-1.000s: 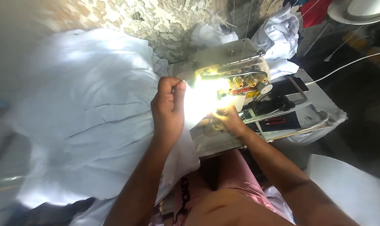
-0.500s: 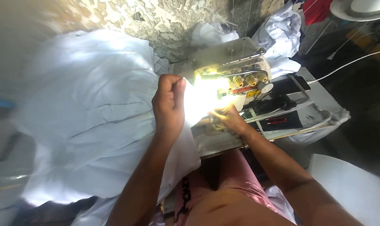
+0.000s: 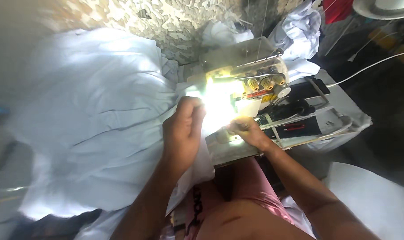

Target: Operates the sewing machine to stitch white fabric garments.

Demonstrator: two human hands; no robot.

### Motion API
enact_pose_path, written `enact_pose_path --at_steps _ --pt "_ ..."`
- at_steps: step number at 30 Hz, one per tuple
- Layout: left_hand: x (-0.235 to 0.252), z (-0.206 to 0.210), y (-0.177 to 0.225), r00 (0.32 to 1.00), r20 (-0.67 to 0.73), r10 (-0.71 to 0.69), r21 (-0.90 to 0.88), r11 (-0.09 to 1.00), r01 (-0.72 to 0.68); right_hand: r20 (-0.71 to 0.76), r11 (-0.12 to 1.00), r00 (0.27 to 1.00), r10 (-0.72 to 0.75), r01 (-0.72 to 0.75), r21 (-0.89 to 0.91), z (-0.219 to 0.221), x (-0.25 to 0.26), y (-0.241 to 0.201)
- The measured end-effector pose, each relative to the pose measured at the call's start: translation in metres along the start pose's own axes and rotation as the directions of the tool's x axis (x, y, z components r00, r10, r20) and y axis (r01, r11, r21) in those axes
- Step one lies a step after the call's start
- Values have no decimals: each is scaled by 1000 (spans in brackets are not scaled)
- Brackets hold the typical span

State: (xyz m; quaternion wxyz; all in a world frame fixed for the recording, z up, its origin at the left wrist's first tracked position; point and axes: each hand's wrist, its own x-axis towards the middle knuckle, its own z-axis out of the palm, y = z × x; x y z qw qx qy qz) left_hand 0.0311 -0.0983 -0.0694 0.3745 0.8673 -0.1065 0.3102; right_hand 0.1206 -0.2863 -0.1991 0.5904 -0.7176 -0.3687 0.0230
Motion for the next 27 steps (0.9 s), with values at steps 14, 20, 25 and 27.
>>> enact_pose_path --at_steps 14,20,25,27 --pt "-3 -10 3 974 125 -190 79 980 181 -45 993 998 -54 49 -106 6 -7 -7" --pt "-45 -17 20 932 340 -124 0 991 132 -16 960 985 -174 166 -225 7 -25 -6" --pt "-84 8 27 904 426 -34 135 991 -26 -12 886 966 -258 231 -401 10 -27 0" --pt "-94 23 23 919 395 2 205 975 -90 -24 854 962 -273 230 -466 12 -26 4"
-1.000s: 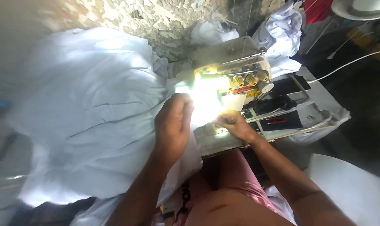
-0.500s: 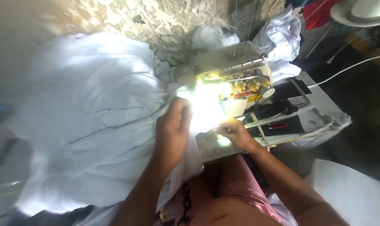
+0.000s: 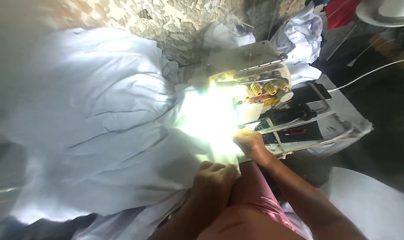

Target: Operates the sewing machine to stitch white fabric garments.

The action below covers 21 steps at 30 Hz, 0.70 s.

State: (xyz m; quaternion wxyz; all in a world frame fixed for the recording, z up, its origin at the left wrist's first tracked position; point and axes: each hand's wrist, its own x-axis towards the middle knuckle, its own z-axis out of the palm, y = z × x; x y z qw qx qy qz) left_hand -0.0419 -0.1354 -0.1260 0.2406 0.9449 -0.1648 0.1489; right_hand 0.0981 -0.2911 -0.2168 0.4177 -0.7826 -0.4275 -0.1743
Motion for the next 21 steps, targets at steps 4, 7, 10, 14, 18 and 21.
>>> enact_pose_path --at_steps 4,7,10,14,18,21 --pt "3 27 -9 998 -67 -12 81 997 18 -149 977 969 197 -183 107 19 -11 -3" --pt "12 42 -21 990 -138 -10 97 995 24 -54 814 835 548 -518 263 36 -27 -18" --pt "25 49 -31 978 -205 35 141 990 -6 121 786 810 574 -586 199 44 -37 -40" --pt "40 53 -41 967 -239 89 249 968 -28 87 902 913 400 -408 139 55 -41 -54" --pt "52 54 -50 956 -277 101 295 956 -15 54 925 933 357 -361 119 63 -40 -52" --pt "60 55 -60 960 -258 106 330 944 -16 130 915 918 374 -388 107 62 -39 -52"
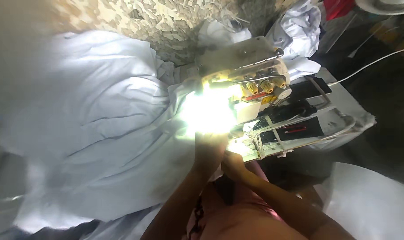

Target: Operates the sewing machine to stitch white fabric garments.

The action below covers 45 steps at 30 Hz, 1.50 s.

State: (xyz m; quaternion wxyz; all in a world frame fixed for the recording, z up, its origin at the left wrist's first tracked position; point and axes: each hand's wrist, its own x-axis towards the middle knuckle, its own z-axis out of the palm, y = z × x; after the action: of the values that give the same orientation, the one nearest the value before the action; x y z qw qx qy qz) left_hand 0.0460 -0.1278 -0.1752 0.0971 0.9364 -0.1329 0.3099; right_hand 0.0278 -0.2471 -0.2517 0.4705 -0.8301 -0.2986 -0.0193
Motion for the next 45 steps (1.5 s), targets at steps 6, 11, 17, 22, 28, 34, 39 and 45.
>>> enact_pose_path --at_steps 6,11,17,22,28,34,39,45 --pt "4 16 -23 998 6 70 65 995 -70 -93 990 987 -131 135 45 12 -4 20" --pt "3 20 -47 1000 28 -12 -73 997 14 -73 983 985 -159 165 75 12 -3 23" --pt "18 30 -97 966 195 -170 -394 888 236 -4 977 996 -93 92 192 5 -1 22" --pt "40 23 -91 950 221 -218 -485 821 301 120 954 992 34 -69 293 -32 -1 12" --pt "14 8 -70 922 136 -362 -345 855 387 -266 963 960 -83 9 -269 -91 -23 52" --pt "-34 -6 -39 869 93 -486 -450 758 472 -169 839 980 107 -180 -513 -165 -35 110" --pt "-59 -9 -24 825 -16 -566 -467 733 494 -156 814 984 90 -163 -558 -173 -44 120" --pt "-44 -32 -17 768 -72 -636 -601 642 475 -355 855 911 208 -345 -386 -161 -16 74"
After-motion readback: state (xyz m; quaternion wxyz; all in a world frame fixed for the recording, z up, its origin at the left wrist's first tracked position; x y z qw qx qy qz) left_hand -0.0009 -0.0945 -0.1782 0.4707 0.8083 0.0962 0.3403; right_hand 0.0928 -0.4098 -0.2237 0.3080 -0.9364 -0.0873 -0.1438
